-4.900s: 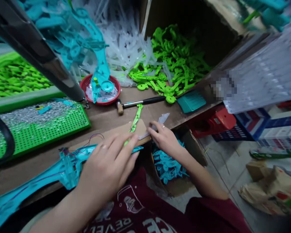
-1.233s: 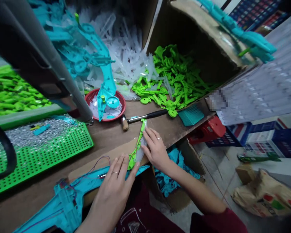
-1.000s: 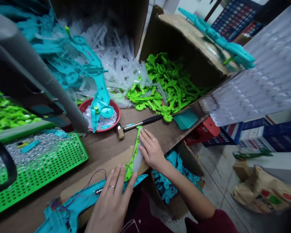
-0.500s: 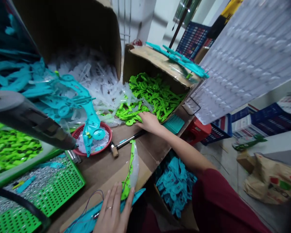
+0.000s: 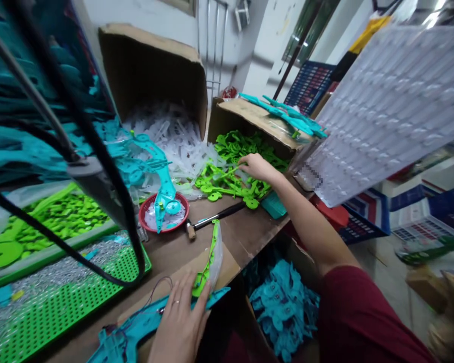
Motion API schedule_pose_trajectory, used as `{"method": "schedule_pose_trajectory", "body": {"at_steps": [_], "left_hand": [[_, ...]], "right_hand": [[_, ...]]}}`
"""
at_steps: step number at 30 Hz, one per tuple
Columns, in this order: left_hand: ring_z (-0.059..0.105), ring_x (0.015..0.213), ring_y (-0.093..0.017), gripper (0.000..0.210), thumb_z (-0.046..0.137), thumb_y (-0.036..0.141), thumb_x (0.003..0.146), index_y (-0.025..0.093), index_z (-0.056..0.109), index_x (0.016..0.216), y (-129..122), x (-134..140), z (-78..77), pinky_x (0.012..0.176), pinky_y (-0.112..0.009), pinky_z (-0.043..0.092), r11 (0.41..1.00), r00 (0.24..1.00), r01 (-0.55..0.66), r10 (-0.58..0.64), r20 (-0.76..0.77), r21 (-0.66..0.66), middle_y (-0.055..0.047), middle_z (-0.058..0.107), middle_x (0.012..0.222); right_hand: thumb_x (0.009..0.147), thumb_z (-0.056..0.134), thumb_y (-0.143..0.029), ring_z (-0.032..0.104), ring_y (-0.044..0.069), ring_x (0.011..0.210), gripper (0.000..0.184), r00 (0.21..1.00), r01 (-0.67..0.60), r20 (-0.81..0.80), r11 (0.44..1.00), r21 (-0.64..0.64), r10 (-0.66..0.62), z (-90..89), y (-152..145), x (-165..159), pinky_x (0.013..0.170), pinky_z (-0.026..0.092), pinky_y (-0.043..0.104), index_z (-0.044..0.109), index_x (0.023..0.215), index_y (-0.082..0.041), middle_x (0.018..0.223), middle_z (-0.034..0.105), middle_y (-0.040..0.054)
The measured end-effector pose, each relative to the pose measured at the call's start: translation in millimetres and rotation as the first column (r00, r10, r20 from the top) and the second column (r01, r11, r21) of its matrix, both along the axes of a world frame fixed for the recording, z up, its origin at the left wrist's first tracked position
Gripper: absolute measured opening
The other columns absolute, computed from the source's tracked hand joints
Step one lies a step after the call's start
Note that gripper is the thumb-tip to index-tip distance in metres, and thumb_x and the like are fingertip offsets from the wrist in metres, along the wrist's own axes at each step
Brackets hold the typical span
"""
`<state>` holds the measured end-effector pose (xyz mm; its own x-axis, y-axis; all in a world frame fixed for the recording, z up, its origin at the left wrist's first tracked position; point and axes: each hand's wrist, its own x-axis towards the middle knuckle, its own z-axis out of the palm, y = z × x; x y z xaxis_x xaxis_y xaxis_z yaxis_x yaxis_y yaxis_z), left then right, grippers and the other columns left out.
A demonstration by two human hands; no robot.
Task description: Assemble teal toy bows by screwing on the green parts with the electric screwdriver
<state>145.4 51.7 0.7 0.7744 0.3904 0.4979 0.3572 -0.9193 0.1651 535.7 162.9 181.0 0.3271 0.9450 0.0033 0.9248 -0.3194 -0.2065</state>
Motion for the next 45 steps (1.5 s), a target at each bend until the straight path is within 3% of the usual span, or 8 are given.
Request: {"method": "schedule_pose_trajectory", "body": {"at_steps": [5, 11, 14, 20, 28, 30, 35, 45], "left_hand": [[0.061, 0.127, -0.027, 0.046, 0.053, 0.033, 0.099, 0.028, 0.049, 0.144, 10, -10, 41.8, 0.097, -0.038, 0.058, 0.849, 0.977, 0.028, 0.088, 0.195, -0.528, -0.013, 0.057, 0.143], [0.076, 0.088, -0.024, 0.051, 0.058, 0.052, 0.093, 0.017, 0.06, 0.13, 15, -2, 76.9, 0.075, -0.033, 0.063, 0.13, 0.898, 0.286, 0.31, 0.313, -0.949, -0.015, 0.075, 0.111], [0.071, 0.061, -0.02, 0.047, 0.067, 0.057, 0.084, 0.013, 0.071, 0.098, 2, -1, 85.0, 0.059, -0.028, 0.058, 0.005, 0.938, 0.159, 0.31, 0.153, -0.987, -0.01, 0.075, 0.07], [0.04, 0.038, -0.007, 0.042, 0.072, 0.056, 0.077, 0.015, 0.069, 0.078, -9, 5, 88.5, 0.038, -0.017, 0.029, 0.197, 0.827, -0.006, 0.552, 0.106, -0.98, 0.007, 0.046, 0.043], [0.037, 0.036, -0.007, 0.044, 0.062, 0.057, 0.087, 0.014, 0.068, 0.092, -10, 29, 71.9, 0.035, -0.018, 0.028, 0.122, 0.859, 0.078, 0.495, 0.129, -0.989, 0.008, 0.045, 0.047], [0.049, 0.043, -0.009, 0.044, 0.057, 0.051, 0.094, 0.013, 0.066, 0.115, -14, 25, 64.2, 0.041, -0.02, 0.04, 0.239, 0.882, 0.02, 0.453, 0.13, -0.971, 0.003, 0.06, 0.061], [0.061, 0.124, -0.027, 0.053, 0.059, 0.025, 0.095, 0.017, 0.043, 0.145, -13, 3, 37.4, 0.1, -0.042, 0.053, 0.854, 0.948, -0.101, 0.238, 0.211, -0.51, -0.016, 0.06, 0.137], [0.057, 0.129, -0.031, 0.044, 0.064, 0.033, 0.093, 0.012, 0.054, 0.131, -4, -3, 10.2, 0.104, -0.05, 0.051, 0.974, 0.998, -0.048, 0.057, 0.034, -0.223, -0.021, 0.059, 0.139]], "right_hand": [[0.088, 0.064, -0.022, 0.066, 0.013, 0.061, 0.022, 0.931, -0.173, -0.287, 0.964, 0.201, 0.227, 46.1, -66, -4, 0.061, 0.053, 0.023, 0.075, 0.105, -0.015, 0.07, 0.071, 0.0015], [0.092, 0.064, -0.035, 0.067, 0.014, 0.074, 0.02, 0.628, -0.558, -0.496, 0.791, 0.249, 0.599, 46.4, -122, -48, 0.069, 0.057, 0.027, 0.076, 0.101, -0.021, 0.087, 0.072, 0.0025], [0.096, 0.059, -0.034, 0.064, 0.023, 0.111, 0.027, 0.692, -0.586, -0.292, 0.75, 0.308, 0.66, 14.4, -134, -93, 0.097, 0.053, 0.043, 0.069, 0.118, -0.021, 0.118, 0.067, 0.0102], [0.093, 0.06, -0.043, 0.05, 0.032, 0.123, 0.052, 0.615, -0.783, 0.148, 0.579, 0.226, 0.774, -44.8, -143, -177, 0.107, 0.042, 0.052, 0.053, 0.134, -0.011, 0.13, 0.057, 0.0189], [0.086, 0.063, -0.039, 0.049, 0.031, 0.107, 0.045, 0.683, -0.704, 0.065, 0.631, 0.325, 0.728, -76.3, -138, -176, 0.096, 0.048, 0.051, 0.059, 0.119, -0.01, 0.111, 0.061, 0.0171], [0.085, 0.065, -0.041, 0.049, 0.03, 0.103, 0.046, 0.711, -0.667, 0.017, 0.667, 0.332, 0.703, -88.5, -142, -168, 0.092, 0.05, 0.05, 0.06, 0.118, -0.01, 0.108, 0.061, 0.0166], [0.083, 0.07, -0.041, 0.048, 0.029, 0.104, 0.051, 0.652, -0.727, -0.131, 0.664, 0.174, 0.747, -112.0, -143, -159, 0.09, 0.052, 0.049, 0.06, 0.121, -0.009, 0.112, 0.058, 0.0166], [0.091, 0.064, -0.045, 0.047, 0.03, 0.108, 0.054, 0.578, -0.804, -0.238, 0.594, -0.004, 0.78, -105.5, -129, -158, 0.09, 0.053, 0.046, 0.057, 0.129, -0.007, 0.112, 0.057, 0.0157]]}}
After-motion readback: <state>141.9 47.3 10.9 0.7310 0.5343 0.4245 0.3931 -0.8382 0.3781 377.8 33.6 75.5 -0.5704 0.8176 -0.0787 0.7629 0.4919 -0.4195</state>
